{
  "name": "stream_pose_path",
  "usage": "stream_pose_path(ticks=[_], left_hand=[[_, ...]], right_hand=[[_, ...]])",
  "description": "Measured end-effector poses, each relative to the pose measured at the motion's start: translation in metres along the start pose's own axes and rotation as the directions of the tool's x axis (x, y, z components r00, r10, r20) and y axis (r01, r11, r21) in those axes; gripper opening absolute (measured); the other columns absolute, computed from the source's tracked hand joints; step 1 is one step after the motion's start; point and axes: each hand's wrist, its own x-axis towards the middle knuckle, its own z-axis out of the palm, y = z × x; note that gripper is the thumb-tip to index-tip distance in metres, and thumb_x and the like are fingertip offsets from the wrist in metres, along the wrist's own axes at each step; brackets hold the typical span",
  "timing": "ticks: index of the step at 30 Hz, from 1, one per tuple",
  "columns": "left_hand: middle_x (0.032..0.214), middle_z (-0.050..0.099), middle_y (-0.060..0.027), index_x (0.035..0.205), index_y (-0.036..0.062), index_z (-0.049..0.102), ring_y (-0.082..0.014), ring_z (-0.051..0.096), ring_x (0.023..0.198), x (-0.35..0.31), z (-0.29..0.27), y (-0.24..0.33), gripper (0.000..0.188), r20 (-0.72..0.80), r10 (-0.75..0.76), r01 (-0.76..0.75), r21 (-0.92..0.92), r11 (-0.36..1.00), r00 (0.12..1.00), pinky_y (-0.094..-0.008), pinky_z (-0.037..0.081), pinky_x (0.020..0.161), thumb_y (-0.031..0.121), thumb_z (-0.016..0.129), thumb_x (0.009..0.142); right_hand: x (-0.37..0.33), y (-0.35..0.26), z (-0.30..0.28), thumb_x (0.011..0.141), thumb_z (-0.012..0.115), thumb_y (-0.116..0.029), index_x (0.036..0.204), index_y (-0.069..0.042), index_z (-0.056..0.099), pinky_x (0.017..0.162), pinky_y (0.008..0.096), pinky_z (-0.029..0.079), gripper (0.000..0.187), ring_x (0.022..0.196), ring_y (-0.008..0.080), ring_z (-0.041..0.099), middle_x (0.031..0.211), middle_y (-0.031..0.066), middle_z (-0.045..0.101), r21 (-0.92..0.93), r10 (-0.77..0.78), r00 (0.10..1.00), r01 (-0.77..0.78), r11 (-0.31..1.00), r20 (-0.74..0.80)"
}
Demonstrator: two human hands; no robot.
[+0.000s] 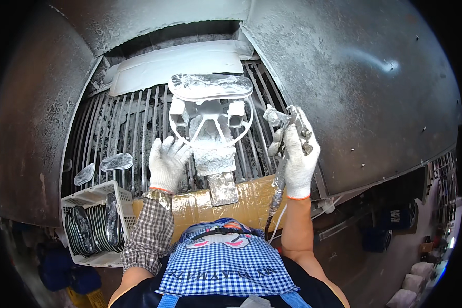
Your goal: The person repeatedly spray paints small, dark, oval-shaped objects white using a handheld spray gun. They pick up each object from a white basket, hold it against a rotating fixture, apply the white coating, and then place it back into the basket. This cycle is repeated for multiple items throughout the clip.
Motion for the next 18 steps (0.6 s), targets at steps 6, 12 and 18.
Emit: stream_pose_path(ticks=[6,12,18], left_hand=[[0.142,0.059,-0.0317,0.142,-0.0051,0.049,-0.0429,0.063,0.127,0.009,-0.014,-0.008,0.065,-0.083,0.059,-0.058,0.009,0.998,0.995,-0.0540,0.055,0.105,0.049,0.059,0.107],[0.130,0.065,-0.0238,0.125,0.0031,0.063,-0.0407,0.063,0.122,-0.014,0.020,-0.057,0.047,0.004,-0.165,0.165,0.017,0.986,0.986,-0.0540,0.053,0.107,0.046,0.061,0.105],[0.140,0.060,-0.0287,0.144,-0.0062,0.051,-0.0438,0.058,0.134,-0.015,0.023,-0.053,0.071,0.099,-0.160,0.156,0.050,0.986,0.982,-0.0537,0.047,0.115,0.052,0.060,0.105]], right_hand=[[-0.010,-0.005,-0.008,0.109,0.064,-0.011,0.156,0.005,0.048,0.063,0.0235,0.053,0.052,0.072,0.0067,0.059,0.094,0.0037,0.066,-0.037,-0.043,0.998,0.041,0.998,-0.046],[-0.024,-0.013,-0.001,0.109,0.063,-0.011,0.155,0.004,0.049,0.063,0.0236,0.053,0.050,0.073,0.0064,0.060,0.096,0.0048,0.069,-0.075,0.013,1.000,-0.011,0.997,0.023],[-0.019,-0.016,-0.006,0.109,0.062,-0.010,0.156,0.004,0.046,0.063,0.0218,0.052,0.052,0.072,0.0063,0.059,0.101,0.0056,0.069,-0.035,-0.046,0.998,0.045,0.998,-0.037]])
